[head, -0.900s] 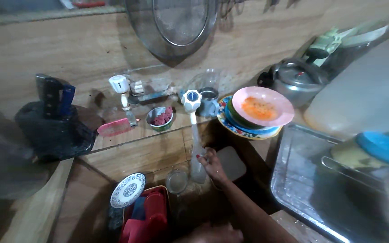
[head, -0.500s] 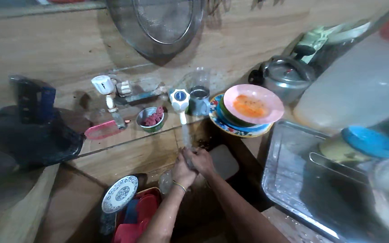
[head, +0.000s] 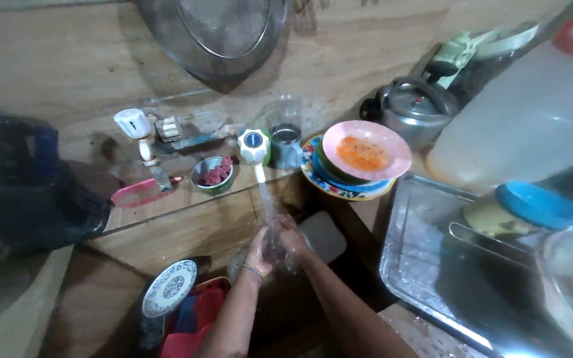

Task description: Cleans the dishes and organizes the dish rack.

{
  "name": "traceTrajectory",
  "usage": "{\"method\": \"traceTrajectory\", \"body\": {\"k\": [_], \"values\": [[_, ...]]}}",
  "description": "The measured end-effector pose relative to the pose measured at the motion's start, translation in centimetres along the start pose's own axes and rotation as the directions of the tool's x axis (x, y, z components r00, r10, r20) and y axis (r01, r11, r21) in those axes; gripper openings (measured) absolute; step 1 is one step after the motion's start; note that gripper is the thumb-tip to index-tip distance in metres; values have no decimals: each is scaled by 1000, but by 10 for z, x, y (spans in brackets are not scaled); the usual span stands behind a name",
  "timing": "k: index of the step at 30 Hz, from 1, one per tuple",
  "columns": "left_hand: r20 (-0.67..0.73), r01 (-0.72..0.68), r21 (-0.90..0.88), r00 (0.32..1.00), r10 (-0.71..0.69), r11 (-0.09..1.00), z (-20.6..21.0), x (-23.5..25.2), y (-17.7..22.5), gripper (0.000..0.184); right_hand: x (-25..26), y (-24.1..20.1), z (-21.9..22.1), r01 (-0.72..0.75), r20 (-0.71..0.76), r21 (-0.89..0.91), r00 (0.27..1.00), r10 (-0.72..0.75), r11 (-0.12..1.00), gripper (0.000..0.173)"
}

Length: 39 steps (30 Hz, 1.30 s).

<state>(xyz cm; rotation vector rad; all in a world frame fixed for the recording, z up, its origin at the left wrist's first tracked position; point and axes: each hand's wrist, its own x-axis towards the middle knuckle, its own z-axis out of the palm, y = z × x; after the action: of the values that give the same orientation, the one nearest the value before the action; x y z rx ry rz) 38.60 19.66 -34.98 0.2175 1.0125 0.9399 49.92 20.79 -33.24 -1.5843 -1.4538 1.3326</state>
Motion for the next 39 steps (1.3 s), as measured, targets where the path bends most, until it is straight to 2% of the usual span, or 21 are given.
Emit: {"method": "traceTrajectory", "body": {"k": [2, 4, 8, 10, 11, 13, 14, 15, 16, 18, 19, 21, 23, 25, 27, 29, 30, 34, 35, 37, 39], "values": [[162, 42, -20, 986, -38, 999, -11, 0, 1, 41, 10, -6, -15, -78, 54, 88, 996, 73, 993, 49], [232, 52, -109, 972, -25, 993, -25, -1, 1, 43, 23, -9, -29, -91, 206, 56, 975, 77, 994, 31], [-66, -62, -218, 997, 48, 974, -32, 4, 5, 33, 28, -8, -25, 170, 122, -65, 979, -161, 983, 14], [-161, -56, -124, 986, 36, 991, -30, 13, 10, 38, 10, -14, -15, 304, 232, -233, 940, -250, 924, 19], [-178, -49, -65, 983, 37, 997, -32, 19, 12, 41, 3, -14, -13, 411, 369, -365, 888, -276, 835, 24], [-195, -18, 21, 981, 22, 1000, -33, 26, 18, 42, 2, -4, -5, 616, 633, -604, 756, -165, 506, 33], [-209, 0, 79, 978, 16, 997, -30, 28, 22, 39, 1, 0, -1, 635, 668, -669, 742, -63, 386, 37], [-230, 2, 131, 973, 28, 991, -22, 29, 25, 33, 1, 1, 4, 605, 642, -724, 766, 4, 333, 42], [-244, -23, 148, 968, 59, 989, -13, 29, 28, 29, 0, -4, 6, 536, 583, -764, 812, 28, 358, 43], [-217, -162, 34, 962, 166, 986, -6, 30, 26, 21, -2, -21, 8, 370, 468, -761, 882, 56, 533, 47], [-173, -263, -57, 953, 250, 963, -7, 31, 21, 19, -3, -29, 7, 284, 422, -689, 905, 51, 667, 45], [-38, -396, -268, 915, 401, 879, -14, 34, 13, 26, -7, -38, 2, 18, 328, -297, 941, 84, 955, 34], [6, -387, -279, 915, 404, 879, -21, 31, 15, 25, -5, -27, 0, -176, 265, 160, 955, 129, 971, 23], [-18, -268, -97, 963, 268, 958, -34, 20, 23, 22, -6, -20, -3, -275, 254, 332, 947, 195, 902, 25], [37, -128, 160, 992, 123, 979, -59, 8, 34, 28, -10, -20, -7, -209, 275, 254, 952, 136, 945, 25], [108, -85, 387, 993, 47, 918, -81, -2, 43, 29, -8, -18, -3, -25, 295, 108, 956, -8, 994, 18], [123, -104, 472, 991, 51, 875, -88, -6, 45, 31, -9, -18, 0, 55, 317, 41, 946, -65, 998, 17], [333, -257, 651, 942, 35, 714, -98, -19, 63, 79, -14, -28, 7, 229, 434, -57, 882, -182, 972, 23], [364, -283, 701, 931, 13, 655, -96, -21, 69, 82, -15, -33, 6, 247, 453, -86, 873, -183, 965, 25], [388, -333, 768, 922, 16, 548, -84, -24, 73, 68, -22, -40, 1, 247, 318, -69, 924, -213, 967, 23], [374, -375, 776, 921, 109, 507, -80, -17, 68, 74, -22, -33, -3, 267, -54, 78, 963, -263, 961, 23]]}}
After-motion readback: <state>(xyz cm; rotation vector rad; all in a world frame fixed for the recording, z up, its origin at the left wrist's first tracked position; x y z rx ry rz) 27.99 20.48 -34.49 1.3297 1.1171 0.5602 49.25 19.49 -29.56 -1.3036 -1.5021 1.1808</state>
